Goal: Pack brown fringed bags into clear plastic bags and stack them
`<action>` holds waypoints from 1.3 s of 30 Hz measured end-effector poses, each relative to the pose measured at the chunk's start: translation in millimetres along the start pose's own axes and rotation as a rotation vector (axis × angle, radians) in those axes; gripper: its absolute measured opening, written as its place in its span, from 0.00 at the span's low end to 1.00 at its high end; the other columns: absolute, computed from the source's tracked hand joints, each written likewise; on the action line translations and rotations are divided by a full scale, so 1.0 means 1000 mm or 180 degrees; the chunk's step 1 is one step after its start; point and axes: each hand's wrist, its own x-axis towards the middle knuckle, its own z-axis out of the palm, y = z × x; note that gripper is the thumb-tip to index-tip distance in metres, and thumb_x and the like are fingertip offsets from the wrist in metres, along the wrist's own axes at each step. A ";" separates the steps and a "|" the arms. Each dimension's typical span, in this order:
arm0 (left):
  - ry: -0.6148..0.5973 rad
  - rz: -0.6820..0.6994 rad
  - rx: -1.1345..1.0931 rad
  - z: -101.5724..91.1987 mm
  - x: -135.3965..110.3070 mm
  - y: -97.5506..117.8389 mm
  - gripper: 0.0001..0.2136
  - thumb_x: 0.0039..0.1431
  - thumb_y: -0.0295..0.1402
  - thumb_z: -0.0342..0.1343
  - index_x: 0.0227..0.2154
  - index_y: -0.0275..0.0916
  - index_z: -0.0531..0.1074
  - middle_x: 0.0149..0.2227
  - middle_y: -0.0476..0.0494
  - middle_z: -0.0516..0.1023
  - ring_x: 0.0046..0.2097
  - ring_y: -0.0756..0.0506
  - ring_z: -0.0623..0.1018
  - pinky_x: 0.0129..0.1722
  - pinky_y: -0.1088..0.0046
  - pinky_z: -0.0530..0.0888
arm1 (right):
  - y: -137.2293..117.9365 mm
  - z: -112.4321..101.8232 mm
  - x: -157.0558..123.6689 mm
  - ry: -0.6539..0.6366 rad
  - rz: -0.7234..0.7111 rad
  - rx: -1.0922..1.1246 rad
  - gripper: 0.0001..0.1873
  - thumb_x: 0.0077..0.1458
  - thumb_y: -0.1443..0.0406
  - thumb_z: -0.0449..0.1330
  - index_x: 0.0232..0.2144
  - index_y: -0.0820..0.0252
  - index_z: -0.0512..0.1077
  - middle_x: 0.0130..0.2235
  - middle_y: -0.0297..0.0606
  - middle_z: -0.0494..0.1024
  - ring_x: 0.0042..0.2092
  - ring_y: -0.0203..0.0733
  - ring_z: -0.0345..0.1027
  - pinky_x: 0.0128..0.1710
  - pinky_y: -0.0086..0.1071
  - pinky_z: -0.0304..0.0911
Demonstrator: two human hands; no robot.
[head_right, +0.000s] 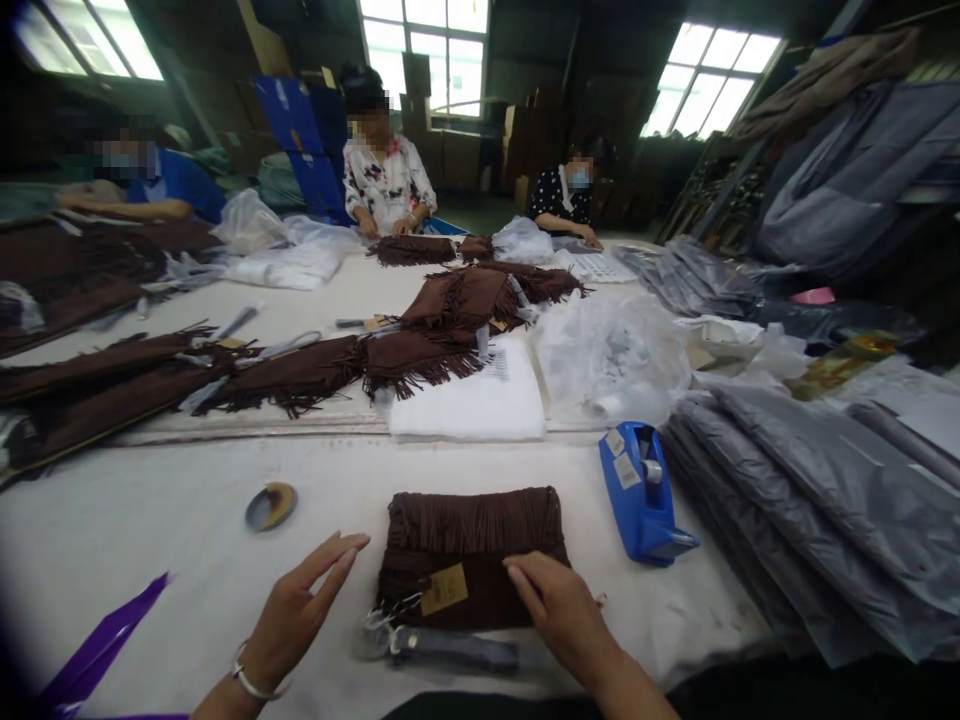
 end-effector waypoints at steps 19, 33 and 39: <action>0.0641 -0.0940 0.2810 -0.091 0.054 -0.063 0.11 0.59 0.37 0.48 0.38 0.42 0.75 0.37 0.42 0.75 0.43 0.42 0.71 0.44 0.66 0.65 | 0.106 -0.002 0.065 -0.0150 -0.0840 -0.0278 0.29 0.58 0.54 0.49 0.61 0.46 0.52 0.63 0.30 0.54 0.65 0.50 0.40 0.64 0.53 0.31; -0.0259 -0.0309 0.3109 -0.075 0.116 -0.017 0.12 0.60 0.33 0.45 0.36 0.39 0.74 0.34 0.40 0.77 0.40 0.41 0.73 0.43 0.65 0.67 | 0.088 -0.043 0.051 0.1223 0.0058 0.1190 0.27 0.57 0.49 0.45 0.54 0.51 0.66 0.60 0.32 0.62 0.64 0.52 0.44 0.65 0.48 0.32; -0.0797 0.1208 0.2524 0.044 0.196 0.040 0.14 0.61 0.29 0.47 0.50 0.37 0.65 0.49 0.38 0.70 0.52 0.41 0.66 0.53 0.62 0.63 | 0.135 -0.032 0.059 0.2028 0.0604 0.1790 0.31 0.60 0.49 0.39 0.56 0.59 0.61 0.59 0.41 0.64 0.59 0.52 0.57 0.61 0.49 0.50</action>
